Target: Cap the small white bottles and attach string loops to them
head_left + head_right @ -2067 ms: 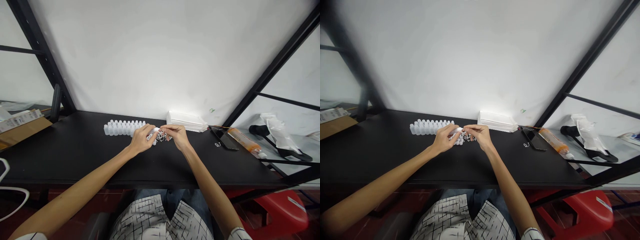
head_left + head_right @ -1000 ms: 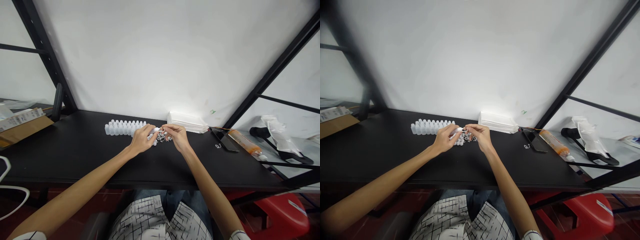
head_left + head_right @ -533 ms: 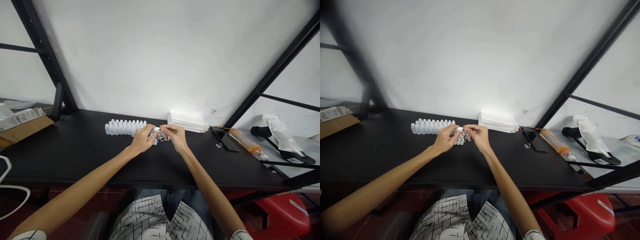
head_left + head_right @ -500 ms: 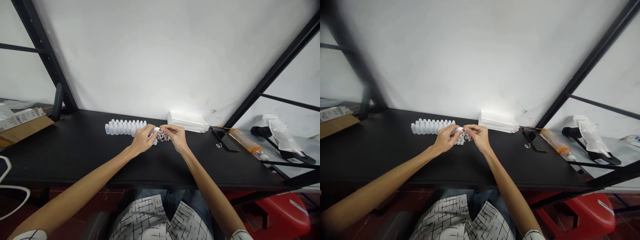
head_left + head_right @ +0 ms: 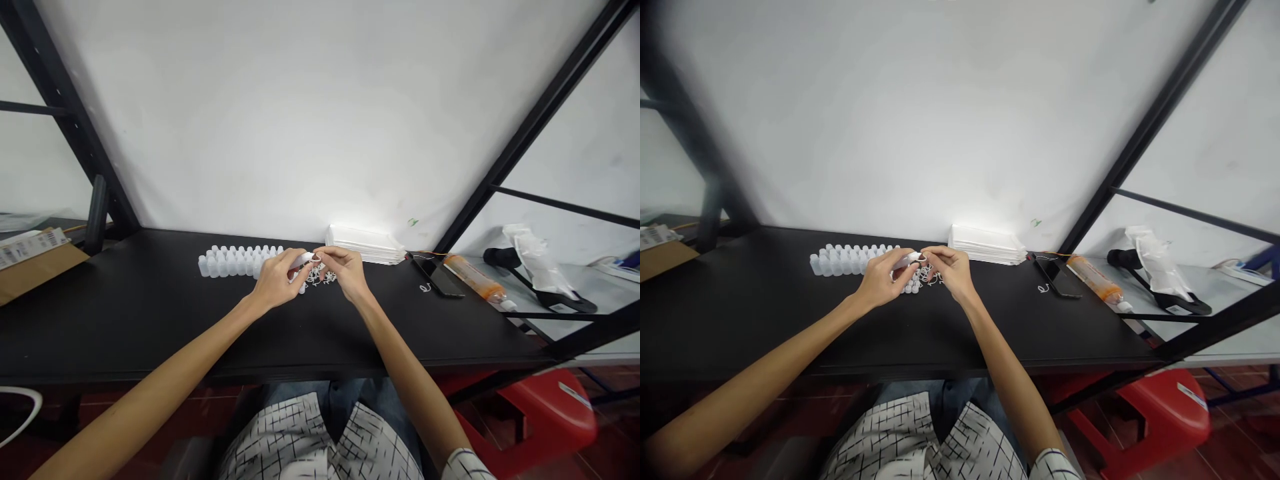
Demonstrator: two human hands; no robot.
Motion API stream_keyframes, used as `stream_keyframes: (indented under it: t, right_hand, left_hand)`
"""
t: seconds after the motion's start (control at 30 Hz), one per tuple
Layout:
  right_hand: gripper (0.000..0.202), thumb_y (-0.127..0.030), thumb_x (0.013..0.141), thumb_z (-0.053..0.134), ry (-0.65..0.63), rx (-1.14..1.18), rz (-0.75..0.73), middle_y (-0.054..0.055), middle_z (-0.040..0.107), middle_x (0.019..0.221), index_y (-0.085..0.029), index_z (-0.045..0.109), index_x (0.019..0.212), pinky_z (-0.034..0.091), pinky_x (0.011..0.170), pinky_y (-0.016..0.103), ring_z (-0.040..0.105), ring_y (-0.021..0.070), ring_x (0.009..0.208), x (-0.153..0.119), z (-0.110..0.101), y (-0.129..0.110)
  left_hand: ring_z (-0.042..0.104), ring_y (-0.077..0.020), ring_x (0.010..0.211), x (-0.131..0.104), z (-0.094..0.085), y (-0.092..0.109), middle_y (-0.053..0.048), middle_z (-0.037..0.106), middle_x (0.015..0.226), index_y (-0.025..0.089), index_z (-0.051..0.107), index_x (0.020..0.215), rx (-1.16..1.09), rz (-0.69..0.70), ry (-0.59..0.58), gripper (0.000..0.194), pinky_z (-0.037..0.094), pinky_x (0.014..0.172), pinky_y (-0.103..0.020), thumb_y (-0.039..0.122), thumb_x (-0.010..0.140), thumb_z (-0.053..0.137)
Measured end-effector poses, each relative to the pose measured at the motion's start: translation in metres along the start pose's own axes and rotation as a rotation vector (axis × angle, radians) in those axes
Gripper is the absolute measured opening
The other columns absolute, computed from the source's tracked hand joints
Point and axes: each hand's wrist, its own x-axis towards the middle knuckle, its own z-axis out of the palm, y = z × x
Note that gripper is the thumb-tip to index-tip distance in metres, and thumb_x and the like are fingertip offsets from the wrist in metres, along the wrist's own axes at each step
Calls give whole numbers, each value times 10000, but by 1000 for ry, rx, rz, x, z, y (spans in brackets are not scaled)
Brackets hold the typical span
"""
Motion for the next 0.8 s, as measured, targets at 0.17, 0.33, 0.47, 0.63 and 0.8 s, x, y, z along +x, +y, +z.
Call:
stream_keyframes:
  t: [0.17,0.33,0.47,0.63,0.8]
  right_hand:
    - [277,-416,677,774,186,-64,-89,38,656,706,-165,709,774,501,473,260,621,167,670,15,-30,-5]
    - [226,-391,755,635,443,-505,-171,33,641,707,-165,646,763,478,518,263,645,192,703,31,-84,1]
    - [179,-295,809,540,505,-1092,-39,56,701,777,-181,677,790,458,694,301,655,213,794,30,-107,8]
    - [193,-239,847,518,423,-1432,94,66,732,906,-197,707,843,396,681,288,650,227,848,28,-109,11]
    - [209,-231,856,522,351,-1510,125,69,736,931,-201,727,885,381,665,272,650,219,851,33,-114,19]
  left_hand:
    - [614,-130,600,3,-10,-5,-37,707,776,159,671,1078,141,68,66,268,437,534,-236,334,893,590]
    - [625,-139,621,13,-36,-31,-32,721,763,174,703,858,221,-18,105,204,440,571,-253,326,896,573]
    - [572,-127,532,16,-55,-56,-21,722,766,196,702,773,298,-154,80,264,414,562,-269,385,895,563]
    - [587,-145,559,13,-57,-68,-15,734,786,219,710,759,285,-177,11,249,397,552,-274,403,867,582]
    - [617,-176,643,11,-51,-66,-17,741,795,228,711,723,297,-167,-50,244,390,566,-285,391,857,589]
